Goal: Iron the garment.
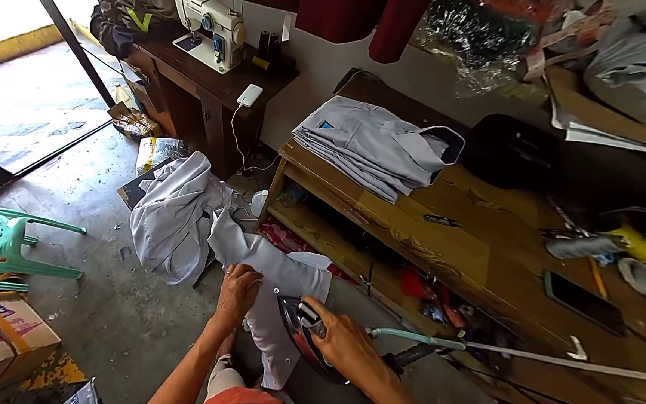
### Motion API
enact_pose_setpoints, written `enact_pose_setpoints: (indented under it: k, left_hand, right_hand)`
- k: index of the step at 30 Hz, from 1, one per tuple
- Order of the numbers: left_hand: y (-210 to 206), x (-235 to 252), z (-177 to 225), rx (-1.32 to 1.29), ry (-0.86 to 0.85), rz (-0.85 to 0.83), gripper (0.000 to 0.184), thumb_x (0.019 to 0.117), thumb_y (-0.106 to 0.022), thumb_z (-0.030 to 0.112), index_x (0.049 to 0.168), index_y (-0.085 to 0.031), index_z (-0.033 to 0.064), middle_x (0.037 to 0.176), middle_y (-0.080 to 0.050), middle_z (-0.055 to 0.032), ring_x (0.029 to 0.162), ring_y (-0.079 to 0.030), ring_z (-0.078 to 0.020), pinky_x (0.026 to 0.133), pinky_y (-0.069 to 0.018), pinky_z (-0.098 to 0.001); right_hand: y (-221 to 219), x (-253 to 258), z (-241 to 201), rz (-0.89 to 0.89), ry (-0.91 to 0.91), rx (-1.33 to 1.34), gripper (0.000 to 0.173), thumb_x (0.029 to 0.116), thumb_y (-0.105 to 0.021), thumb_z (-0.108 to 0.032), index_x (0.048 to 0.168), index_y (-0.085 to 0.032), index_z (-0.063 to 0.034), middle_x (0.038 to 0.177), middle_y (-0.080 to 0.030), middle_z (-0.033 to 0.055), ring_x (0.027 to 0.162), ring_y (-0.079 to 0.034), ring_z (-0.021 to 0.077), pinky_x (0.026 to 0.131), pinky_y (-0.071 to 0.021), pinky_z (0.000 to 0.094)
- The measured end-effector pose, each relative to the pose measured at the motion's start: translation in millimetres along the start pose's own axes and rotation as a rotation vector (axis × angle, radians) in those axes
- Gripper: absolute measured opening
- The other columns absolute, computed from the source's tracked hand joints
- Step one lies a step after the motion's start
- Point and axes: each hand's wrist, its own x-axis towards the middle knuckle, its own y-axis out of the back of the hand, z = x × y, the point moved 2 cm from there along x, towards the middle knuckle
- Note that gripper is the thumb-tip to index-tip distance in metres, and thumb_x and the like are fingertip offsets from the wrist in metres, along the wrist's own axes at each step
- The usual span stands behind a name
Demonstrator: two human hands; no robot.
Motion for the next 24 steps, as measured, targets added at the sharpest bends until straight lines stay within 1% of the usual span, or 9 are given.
enact_pose_setpoints:
  k: [3,6,8,11,13,16,20,22,24]
  left_hand:
    - [0.8,1.7,-2.8,-0.085,0.050,-0.021,0.018,0.0910,-0.072,0.020,0.105,-0.079,0.0113,0.111,-0.073,-0.0090,0.113,-0.065,-0.0281,0.101,-0.0506,-0.0463]
    - [10.4,3.2,-9.0,-0.216,0.118,-0.031,0.027,0.0921,-0.069,0.015,0.114,-0.073,0.0015,0.115,-0.073,-0.0124,0.112,-0.067,-0.0245,0.103,-0.0522,-0.0423]
    - [15.7,-2.5,-14.3,-0.314,0.159,0.082,0.028,0.0944,-0.062,0.010,0.118,-0.068,-0.0039,0.112,-0.073,-0.0138,0.105,-0.071,-0.0197,0.096,-0.0575,-0.0370]
    - [26.1,-12.3,-19.9,-0.245,0.271,0.244,0.024,0.0963,-0.059,0.010,0.114,-0.070,-0.0015,0.101,-0.073,-0.0111,0.089,-0.071,-0.0161,0.083,-0.0603,-0.0341]
    - [32.1,-21.3,-29.3,-0.151,0.371,0.219,0.025,0.0970,-0.058,0.012,0.115,-0.070,-0.0013,0.099,-0.072,-0.0121,0.086,-0.070,-0.0183,0.082,-0.0594,-0.0365]
    - [41.0,-36.9,-43.0,0.026,0.531,-0.150,0.029,0.1004,-0.055,0.016,0.120,-0.067,-0.0023,0.109,-0.071,-0.0185,0.101,-0.070,-0.0302,0.095,-0.0559,-0.0493]
    - [31.3,-67.6,-43.7,0.164,0.628,-0.735,0.031,0.1021,-0.056,0.026,0.116,-0.070,0.0022,0.114,-0.071,-0.0208,0.110,-0.068,-0.0386,0.097,-0.0521,-0.0626]
    - [19.4,-83.6,-31.7,0.146,0.569,-0.907,0.034,0.1017,-0.059,0.032,0.113,-0.071,0.0012,0.109,-0.072,-0.0221,0.108,-0.069,-0.0401,0.095,-0.0515,-0.0646]
    - [7.4,-96.3,-11.7,0.092,0.480,-0.963,0.037,0.1009,-0.061,0.035,0.108,-0.071,0.0001,0.103,-0.072,-0.0221,0.103,-0.069,-0.0403,0.092,-0.0521,-0.0650]
  right_hand:
    - [-0.4,-8.6,6.3,-0.112,0.059,-0.039,0.061,0.0923,-0.066,-0.028,0.151,-0.050,-0.0325,0.092,-0.073,0.0185,0.084,-0.071,0.0410,0.074,-0.0539,0.0601]
    - [16.3,-6.7,-4.3,-0.139,0.072,-0.035,0.062,0.0934,-0.066,-0.029,0.153,-0.047,-0.0347,0.091,-0.073,0.0181,0.083,-0.071,0.0400,0.074,-0.0538,0.0591]
    - [28.2,1.0,-19.6,-0.082,0.088,-0.005,0.061,0.0938,-0.067,-0.030,0.152,-0.049,-0.0316,0.091,-0.073,0.0175,0.082,-0.071,0.0394,0.073,-0.0542,0.0586]
    - [38.9,31.0,-46.2,0.006,0.113,-0.003,0.058,0.0949,-0.066,-0.031,0.151,-0.049,-0.0285,0.095,-0.073,0.0161,0.086,-0.071,0.0382,0.075,-0.0549,0.0580]
    - [35.6,56.9,-58.2,0.010,0.111,-0.036,0.057,0.0944,-0.065,-0.029,0.149,-0.050,-0.0274,0.100,-0.073,0.0168,0.092,-0.071,0.0388,0.078,-0.0546,0.0588]
    - [29.5,68.8,-56.5,-0.030,0.112,-0.092,0.055,0.0936,-0.064,-0.027,0.147,-0.051,-0.0282,0.104,-0.073,0.0173,0.095,-0.071,0.0395,0.079,-0.0546,0.0596]
    - [25.1,24.0,-11.4,-0.015,0.081,-0.085,0.057,0.0920,-0.068,-0.029,0.147,-0.053,-0.0308,0.093,-0.073,0.0176,0.085,-0.071,0.0402,0.074,-0.0542,0.0596]
    - [14.4,-5.7,30.8,0.079,0.026,-0.006,0.059,0.0892,-0.073,-0.029,0.146,-0.056,-0.0312,0.090,-0.074,0.0178,0.080,-0.072,0.0407,0.070,-0.0546,0.0610]
    - [1.7,-37.3,77.1,0.171,-0.066,0.095,0.060,0.0874,-0.075,-0.025,0.145,-0.059,-0.0275,0.096,-0.075,0.0205,0.083,-0.072,0.0436,0.072,-0.0538,0.0653]
